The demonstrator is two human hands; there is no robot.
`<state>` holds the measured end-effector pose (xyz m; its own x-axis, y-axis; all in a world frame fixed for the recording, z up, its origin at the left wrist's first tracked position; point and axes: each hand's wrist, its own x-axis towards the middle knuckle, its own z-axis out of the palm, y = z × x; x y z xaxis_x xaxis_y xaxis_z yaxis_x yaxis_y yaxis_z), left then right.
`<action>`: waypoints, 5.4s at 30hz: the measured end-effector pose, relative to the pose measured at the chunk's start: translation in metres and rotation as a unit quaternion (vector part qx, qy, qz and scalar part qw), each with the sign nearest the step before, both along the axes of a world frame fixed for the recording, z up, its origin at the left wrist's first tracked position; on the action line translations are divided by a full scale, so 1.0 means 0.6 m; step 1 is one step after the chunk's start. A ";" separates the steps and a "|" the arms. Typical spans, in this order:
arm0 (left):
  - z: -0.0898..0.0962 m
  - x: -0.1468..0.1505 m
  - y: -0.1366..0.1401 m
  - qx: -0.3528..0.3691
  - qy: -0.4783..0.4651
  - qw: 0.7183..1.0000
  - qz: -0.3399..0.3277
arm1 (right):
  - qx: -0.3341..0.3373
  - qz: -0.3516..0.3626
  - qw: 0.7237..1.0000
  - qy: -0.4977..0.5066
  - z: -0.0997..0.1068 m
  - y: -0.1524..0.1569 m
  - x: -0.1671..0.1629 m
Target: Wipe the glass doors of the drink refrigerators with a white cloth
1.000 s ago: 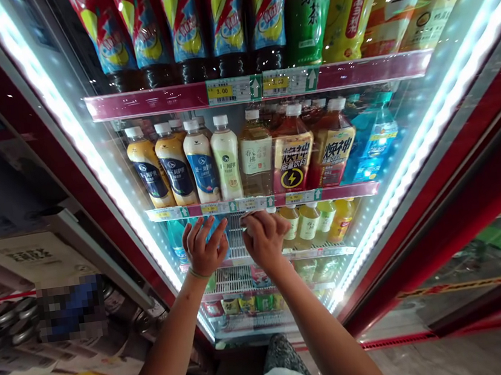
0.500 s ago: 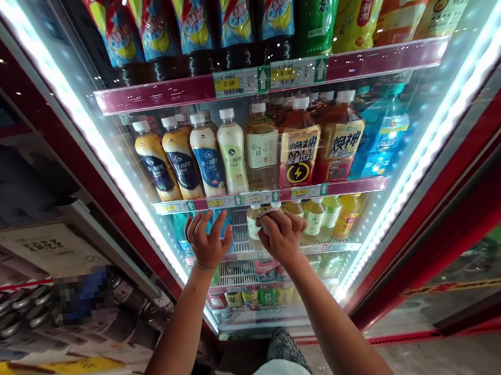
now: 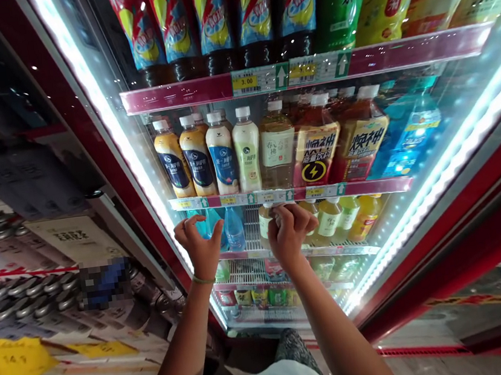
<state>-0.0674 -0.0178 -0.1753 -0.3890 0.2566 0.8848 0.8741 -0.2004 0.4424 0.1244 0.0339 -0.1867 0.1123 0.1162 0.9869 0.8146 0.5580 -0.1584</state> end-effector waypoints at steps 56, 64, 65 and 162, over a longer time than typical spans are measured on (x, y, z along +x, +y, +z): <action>-0.064 -0.128 0.042 0.088 0.270 0.957 0.049 | -0.007 0.004 0.994 -0.113 0.033 -0.023 -0.106; -0.068 -0.130 0.047 0.091 0.260 0.960 0.050 | -0.015 0.006 0.993 -0.117 0.019 -0.019 -0.095; -0.070 -0.131 0.047 0.085 0.256 0.962 0.051 | -0.022 0.004 0.994 -0.109 0.019 -0.019 -0.100; -0.035 0.239 -0.019 -0.102 0.230 0.967 0.048 | -0.178 -0.013 0.983 0.047 -0.084 0.044 0.321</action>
